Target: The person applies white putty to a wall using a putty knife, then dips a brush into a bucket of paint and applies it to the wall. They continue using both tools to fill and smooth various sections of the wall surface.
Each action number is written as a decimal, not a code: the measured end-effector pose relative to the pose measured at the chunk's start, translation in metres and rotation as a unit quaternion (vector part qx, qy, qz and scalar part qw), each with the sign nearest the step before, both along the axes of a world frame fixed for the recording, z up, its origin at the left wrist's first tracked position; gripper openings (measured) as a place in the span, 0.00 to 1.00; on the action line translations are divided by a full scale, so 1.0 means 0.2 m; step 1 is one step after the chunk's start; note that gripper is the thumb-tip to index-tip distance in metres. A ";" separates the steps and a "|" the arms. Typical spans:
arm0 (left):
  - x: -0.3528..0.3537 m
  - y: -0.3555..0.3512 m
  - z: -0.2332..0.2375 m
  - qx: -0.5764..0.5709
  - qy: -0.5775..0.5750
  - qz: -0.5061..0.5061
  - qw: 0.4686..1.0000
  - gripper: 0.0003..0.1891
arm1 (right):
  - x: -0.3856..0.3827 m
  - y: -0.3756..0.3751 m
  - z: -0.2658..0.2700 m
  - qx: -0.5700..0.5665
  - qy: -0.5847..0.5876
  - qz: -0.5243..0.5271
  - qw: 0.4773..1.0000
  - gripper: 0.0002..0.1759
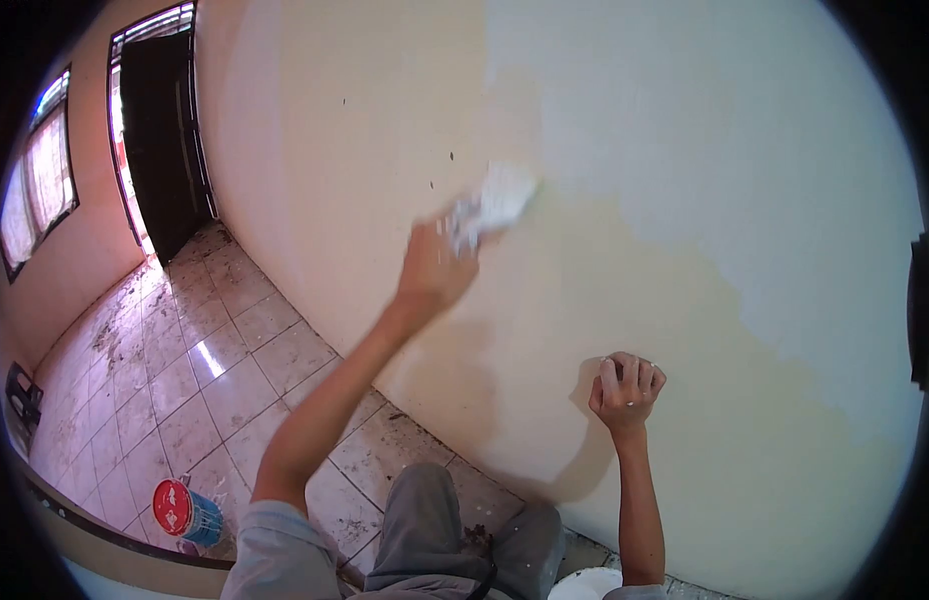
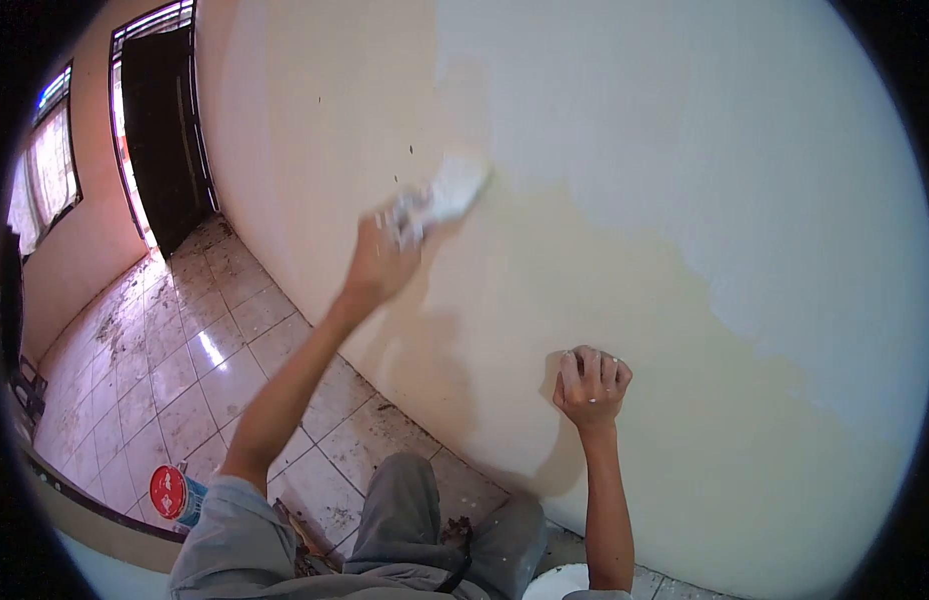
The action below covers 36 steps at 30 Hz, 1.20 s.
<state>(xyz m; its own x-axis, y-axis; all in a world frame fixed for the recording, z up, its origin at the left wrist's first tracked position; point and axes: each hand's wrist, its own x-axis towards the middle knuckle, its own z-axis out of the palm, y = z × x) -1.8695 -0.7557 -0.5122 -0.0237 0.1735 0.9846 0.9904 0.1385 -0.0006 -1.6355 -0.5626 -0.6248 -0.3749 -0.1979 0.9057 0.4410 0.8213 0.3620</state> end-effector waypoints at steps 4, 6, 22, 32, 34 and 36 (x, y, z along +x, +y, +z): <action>0.22 -0.14 -0.44 -0.170 -0.292 -0.030 0.941 0.10 | 0.01 0.00 0.01 -0.010 -0.007 0.006 1.000 0.05; 0.26 -0.25 -0.43 -0.252 -0.414 -0.026 0.874 0.10 | 0.01 -0.01 0.00 -0.011 -0.007 0.004 1.000 0.05; -0.02 -0.08 0.01 -0.097 -0.212 0.016 0.972 0.13 | 0.00 -0.02 0.01 0.001 0.006 -0.012 1.000 0.04; 0.21 -0.20 -0.89 -0.350 -0.423 0.029 0.835 0.16 | 0.00 -0.01 0.01 0.005 0.004 -0.009 1.000 0.05; 0.20 -0.17 -0.72 -0.356 -0.431 0.047 0.828 0.17 | 0.00 -0.01 0.01 0.003 0.004 -0.005 1.000 0.05; 0.22 -0.14 -0.53 -0.329 -0.433 0.045 0.838 0.16 | 0.00 -0.02 0.01 0.002 0.004 -0.010 1.000 0.05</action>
<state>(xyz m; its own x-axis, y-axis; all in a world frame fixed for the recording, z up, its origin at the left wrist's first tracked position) -1.8261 -0.7828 -0.6185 -0.7218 0.6310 0.2845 0.6450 0.4642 0.6070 -1.6360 -0.5658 -0.6228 -0.3720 -0.1948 0.9076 0.4592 0.8111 0.3623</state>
